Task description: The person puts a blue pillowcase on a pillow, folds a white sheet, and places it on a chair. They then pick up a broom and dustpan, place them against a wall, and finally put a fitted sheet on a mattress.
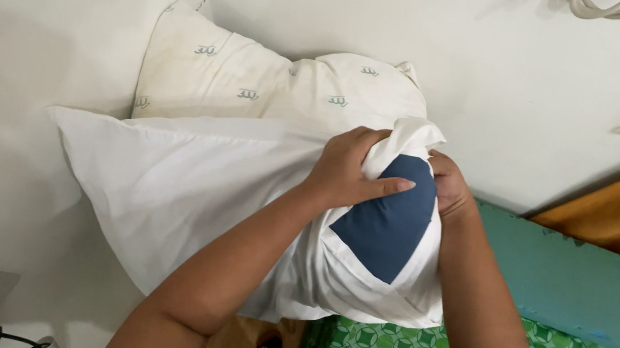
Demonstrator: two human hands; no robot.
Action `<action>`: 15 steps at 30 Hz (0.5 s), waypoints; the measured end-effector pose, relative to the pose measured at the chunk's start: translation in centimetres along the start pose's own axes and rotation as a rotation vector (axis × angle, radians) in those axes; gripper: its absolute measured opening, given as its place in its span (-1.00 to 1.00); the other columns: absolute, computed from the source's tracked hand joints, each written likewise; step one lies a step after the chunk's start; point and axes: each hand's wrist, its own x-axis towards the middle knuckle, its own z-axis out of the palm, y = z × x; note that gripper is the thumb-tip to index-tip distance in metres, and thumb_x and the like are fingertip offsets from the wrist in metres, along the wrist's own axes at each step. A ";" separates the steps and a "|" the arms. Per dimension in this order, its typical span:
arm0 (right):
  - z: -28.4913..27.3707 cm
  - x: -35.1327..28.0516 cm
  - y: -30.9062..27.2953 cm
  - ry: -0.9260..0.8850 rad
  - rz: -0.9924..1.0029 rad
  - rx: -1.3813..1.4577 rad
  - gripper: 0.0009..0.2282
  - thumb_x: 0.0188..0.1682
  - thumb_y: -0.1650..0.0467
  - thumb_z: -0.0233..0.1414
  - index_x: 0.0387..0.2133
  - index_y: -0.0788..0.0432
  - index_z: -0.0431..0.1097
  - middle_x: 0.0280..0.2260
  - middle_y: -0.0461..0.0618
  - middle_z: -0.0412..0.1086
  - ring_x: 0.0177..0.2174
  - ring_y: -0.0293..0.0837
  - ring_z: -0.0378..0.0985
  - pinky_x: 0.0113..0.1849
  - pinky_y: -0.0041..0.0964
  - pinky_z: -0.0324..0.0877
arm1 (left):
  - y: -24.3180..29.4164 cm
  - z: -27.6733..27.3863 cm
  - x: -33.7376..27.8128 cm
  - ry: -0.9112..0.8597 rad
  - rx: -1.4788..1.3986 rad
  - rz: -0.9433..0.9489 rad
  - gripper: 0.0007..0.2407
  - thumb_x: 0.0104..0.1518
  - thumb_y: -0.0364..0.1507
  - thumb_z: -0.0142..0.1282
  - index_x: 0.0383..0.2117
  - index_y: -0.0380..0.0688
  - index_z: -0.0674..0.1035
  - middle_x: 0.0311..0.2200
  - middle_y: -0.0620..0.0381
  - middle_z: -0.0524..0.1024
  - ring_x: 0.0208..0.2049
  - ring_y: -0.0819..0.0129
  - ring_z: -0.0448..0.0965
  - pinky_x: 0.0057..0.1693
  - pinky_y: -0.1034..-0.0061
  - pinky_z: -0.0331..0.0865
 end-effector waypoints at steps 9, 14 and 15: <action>12.8 -2.1 -3.0 0.534 -0.152 -0.175 -0.73 -0.08 0.39 -0.11 -0.20 0.21 0.47 -0.35 -0.04 0.57 -0.36 -0.25 0.62 -0.26 -0.42 0.52 | -1.3 2.4 2.1 -0.057 0.126 -0.092 -0.63 0.04 -0.11 0.23 -0.49 -0.27 0.64 -0.55 -0.11 0.59 -0.45 0.02 0.60 -0.21 0.21 0.45; 7.7 0.0 -1.5 0.365 -0.299 -0.612 -0.86 -0.04 0.49 -0.01 -0.22 0.17 0.41 -0.43 -0.13 0.41 -0.45 -0.33 0.39 -0.39 -0.44 0.28 | -9.4 5.2 3.5 -0.104 -0.323 -0.186 -0.71 0.18 -0.26 0.18 -0.34 -0.33 0.67 -0.55 0.00 0.58 -0.51 0.31 0.53 -0.33 0.38 0.39; 8.0 -0.1 -1.2 0.310 -0.318 -0.746 -0.84 -0.06 0.52 0.01 -0.22 0.15 0.40 -0.47 -0.13 0.40 -0.48 -0.33 0.36 -0.43 -0.42 0.22 | -11.0 5.8 3.5 -0.159 -0.543 -0.309 -0.71 0.24 -0.30 0.18 -0.32 -0.40 0.66 -0.52 0.07 0.59 -0.47 0.42 0.46 -0.34 0.42 0.34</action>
